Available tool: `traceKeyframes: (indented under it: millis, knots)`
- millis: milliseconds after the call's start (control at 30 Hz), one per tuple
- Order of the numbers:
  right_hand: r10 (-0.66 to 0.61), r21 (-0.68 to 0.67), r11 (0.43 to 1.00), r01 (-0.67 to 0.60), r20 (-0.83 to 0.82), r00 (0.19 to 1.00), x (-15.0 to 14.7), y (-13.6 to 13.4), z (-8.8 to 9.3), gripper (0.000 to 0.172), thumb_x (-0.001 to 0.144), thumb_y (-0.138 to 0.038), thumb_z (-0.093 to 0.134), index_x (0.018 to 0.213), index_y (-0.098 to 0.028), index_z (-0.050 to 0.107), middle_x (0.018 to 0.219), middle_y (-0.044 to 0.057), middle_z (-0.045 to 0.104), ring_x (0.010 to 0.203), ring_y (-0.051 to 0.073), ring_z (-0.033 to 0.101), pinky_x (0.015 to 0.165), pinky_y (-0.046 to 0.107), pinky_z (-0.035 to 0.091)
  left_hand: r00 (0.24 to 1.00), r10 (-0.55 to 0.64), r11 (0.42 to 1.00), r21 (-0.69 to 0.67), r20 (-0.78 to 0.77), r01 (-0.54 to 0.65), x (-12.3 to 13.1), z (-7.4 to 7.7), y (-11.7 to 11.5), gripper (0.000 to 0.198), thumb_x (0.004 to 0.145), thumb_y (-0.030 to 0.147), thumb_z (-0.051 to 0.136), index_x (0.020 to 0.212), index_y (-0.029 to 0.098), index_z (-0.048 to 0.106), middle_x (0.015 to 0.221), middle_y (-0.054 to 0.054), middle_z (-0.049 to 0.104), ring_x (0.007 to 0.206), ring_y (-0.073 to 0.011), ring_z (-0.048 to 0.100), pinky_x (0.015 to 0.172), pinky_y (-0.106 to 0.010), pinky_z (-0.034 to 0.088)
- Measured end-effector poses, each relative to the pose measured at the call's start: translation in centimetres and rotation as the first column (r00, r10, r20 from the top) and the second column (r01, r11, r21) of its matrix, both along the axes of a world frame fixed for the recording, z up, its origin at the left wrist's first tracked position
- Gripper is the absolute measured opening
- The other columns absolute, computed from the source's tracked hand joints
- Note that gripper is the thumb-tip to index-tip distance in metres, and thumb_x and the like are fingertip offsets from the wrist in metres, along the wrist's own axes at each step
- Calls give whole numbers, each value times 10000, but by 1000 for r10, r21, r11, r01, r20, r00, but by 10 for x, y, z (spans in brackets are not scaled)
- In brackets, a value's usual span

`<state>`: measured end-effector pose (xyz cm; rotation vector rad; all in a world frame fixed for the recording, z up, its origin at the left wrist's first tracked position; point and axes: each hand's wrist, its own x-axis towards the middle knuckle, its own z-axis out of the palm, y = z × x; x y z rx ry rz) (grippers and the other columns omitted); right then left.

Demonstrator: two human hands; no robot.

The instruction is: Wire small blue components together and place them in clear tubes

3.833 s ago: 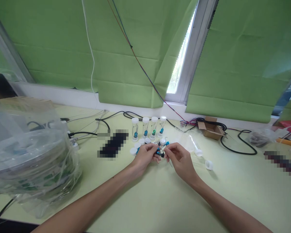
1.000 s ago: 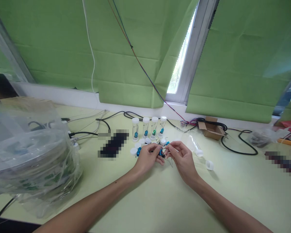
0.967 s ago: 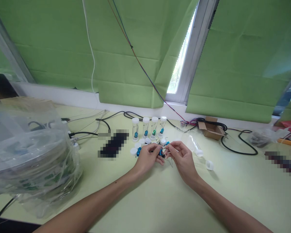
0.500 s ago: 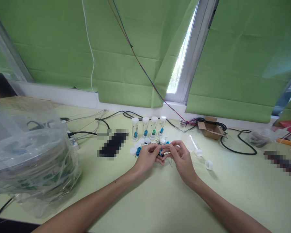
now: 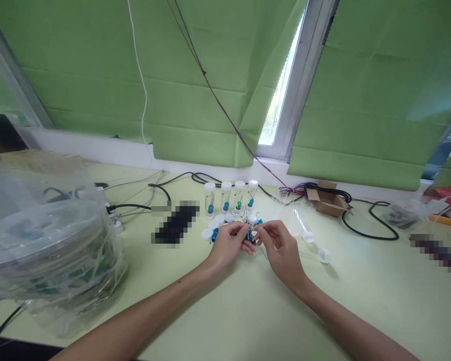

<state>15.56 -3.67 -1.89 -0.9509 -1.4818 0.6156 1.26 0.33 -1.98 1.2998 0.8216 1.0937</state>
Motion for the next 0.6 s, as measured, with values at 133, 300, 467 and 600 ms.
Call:
traceKeyframes:
  millis: [133,300,467,600]
  knots:
    - [-45,34,998,44,25,999,2,0,0,123,935,-338,561,934,-221,599,809,28,642,722,177,639,698,336,545,1000,20,1000,-1,20,-20,0,-3,2,298,815,449,651,811,152,633,654,-28,656,531,-163,658,522,-276,553]
    - [-103,62,993,99,57,993,3,0,0,122,923,-327,576,872,-224,616,735,16,640,662,175,627,631,312,523,1000,28,1000,2,11,-28,0,-3,2,290,816,448,649,810,158,636,654,-21,656,529,-161,657,519,-271,550]
    - [-128,64,990,124,64,990,3,2,0,171,928,-326,567,806,-217,617,674,4,623,601,161,606,589,293,503,999,33,999,22,11,-34,0,-2,3,270,831,428,637,811,159,623,620,2,623,516,-157,653,500,-260,545]
    - [-109,26,994,107,61,992,4,1,0,208,920,-353,578,772,-210,605,681,12,623,576,155,589,548,283,481,999,43,999,31,5,-43,-1,-2,4,264,842,424,629,827,160,625,602,3,625,515,-158,653,510,-264,550]
